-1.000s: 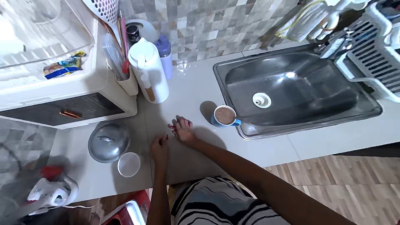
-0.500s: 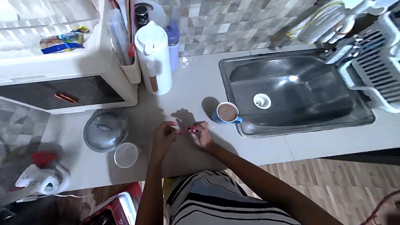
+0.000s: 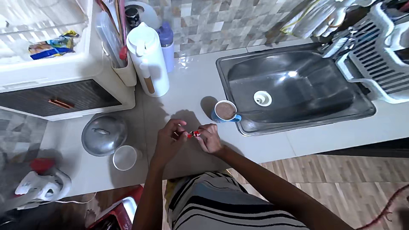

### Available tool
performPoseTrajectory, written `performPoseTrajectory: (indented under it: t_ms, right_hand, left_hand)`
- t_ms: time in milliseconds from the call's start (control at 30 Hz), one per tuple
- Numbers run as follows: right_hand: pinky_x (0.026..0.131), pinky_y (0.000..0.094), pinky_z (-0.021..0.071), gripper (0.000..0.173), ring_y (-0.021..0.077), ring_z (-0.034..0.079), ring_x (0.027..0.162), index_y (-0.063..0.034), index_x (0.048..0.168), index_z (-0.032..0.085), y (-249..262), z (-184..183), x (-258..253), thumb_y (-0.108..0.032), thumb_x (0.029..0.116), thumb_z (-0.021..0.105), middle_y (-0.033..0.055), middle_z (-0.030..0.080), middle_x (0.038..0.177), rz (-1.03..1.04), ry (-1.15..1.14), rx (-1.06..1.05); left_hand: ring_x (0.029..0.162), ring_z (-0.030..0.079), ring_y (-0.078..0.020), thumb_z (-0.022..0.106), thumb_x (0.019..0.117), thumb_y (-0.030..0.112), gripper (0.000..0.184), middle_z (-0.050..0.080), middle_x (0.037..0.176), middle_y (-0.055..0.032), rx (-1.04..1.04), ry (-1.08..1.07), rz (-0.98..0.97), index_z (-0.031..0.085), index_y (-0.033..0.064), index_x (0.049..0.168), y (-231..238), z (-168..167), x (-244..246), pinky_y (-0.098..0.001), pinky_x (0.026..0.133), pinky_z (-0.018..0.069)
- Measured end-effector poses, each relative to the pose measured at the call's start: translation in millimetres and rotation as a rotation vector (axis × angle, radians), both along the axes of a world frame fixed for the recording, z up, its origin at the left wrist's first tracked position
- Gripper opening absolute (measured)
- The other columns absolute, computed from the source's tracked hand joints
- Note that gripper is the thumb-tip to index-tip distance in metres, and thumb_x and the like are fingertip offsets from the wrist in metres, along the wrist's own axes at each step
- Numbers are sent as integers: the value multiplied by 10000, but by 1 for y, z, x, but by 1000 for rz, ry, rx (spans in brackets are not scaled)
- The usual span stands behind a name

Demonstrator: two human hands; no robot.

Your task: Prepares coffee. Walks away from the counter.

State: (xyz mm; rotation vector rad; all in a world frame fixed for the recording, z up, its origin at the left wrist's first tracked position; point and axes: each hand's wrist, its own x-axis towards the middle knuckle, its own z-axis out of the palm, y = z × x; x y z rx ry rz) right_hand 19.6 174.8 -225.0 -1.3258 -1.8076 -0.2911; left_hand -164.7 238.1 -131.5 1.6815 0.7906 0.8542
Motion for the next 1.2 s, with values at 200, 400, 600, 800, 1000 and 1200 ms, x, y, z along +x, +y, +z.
performPoseTrajectory:
  t_ms: [200,400,600,800,1000,1200]
  right_hand:
    - [831,338,425,331,244,572,841,-144,1033,590,-2,10,5,-316,1120,320,70,618,907,46,-112,70]
    - [828,323,446,261,234,576,833,-139,1071,569,-7,23,10,-278,1116,352,76,606,922,76,-120,76]
    - [817,342,469,260,250,603,828,-109,1092,609,-11,30,9,-241,1099,385,93,636,903,59,-98,1]
    - [752,434,524,330,312,677,816,-13,1116,695,-15,24,1,-209,1055,436,145,718,916,98,13,-218]
    - [749,479,546,307,353,704,840,17,1125,704,-15,17,-6,-173,1014,490,177,726,939,117,96,-350]
    - [771,491,554,325,379,713,853,76,1200,653,-13,21,-14,-138,979,548,210,733,980,95,153,-398]
  left_hand:
    - [664,571,3,615,886,9,357,632,774,-20,50,185,-89,589,-89,1229,3,8,1,-156,624,483]
    - [675,601,-54,624,900,22,349,653,800,-61,98,241,-107,599,-80,1233,1,14,6,-204,636,508]
    - [662,639,-149,622,935,71,275,668,776,-110,286,323,-76,644,-78,1165,-4,2,11,-286,647,543]
    - [698,560,-7,614,955,125,251,615,809,-13,-76,237,-134,615,-78,1102,1,-22,3,-182,662,478]
    - [786,618,-2,620,934,74,237,653,957,-37,-125,67,60,632,-84,1109,-17,-41,2,-163,682,522]
    - [800,646,-47,638,918,47,162,680,953,-152,117,127,143,722,-84,964,-23,-48,7,-153,665,524]
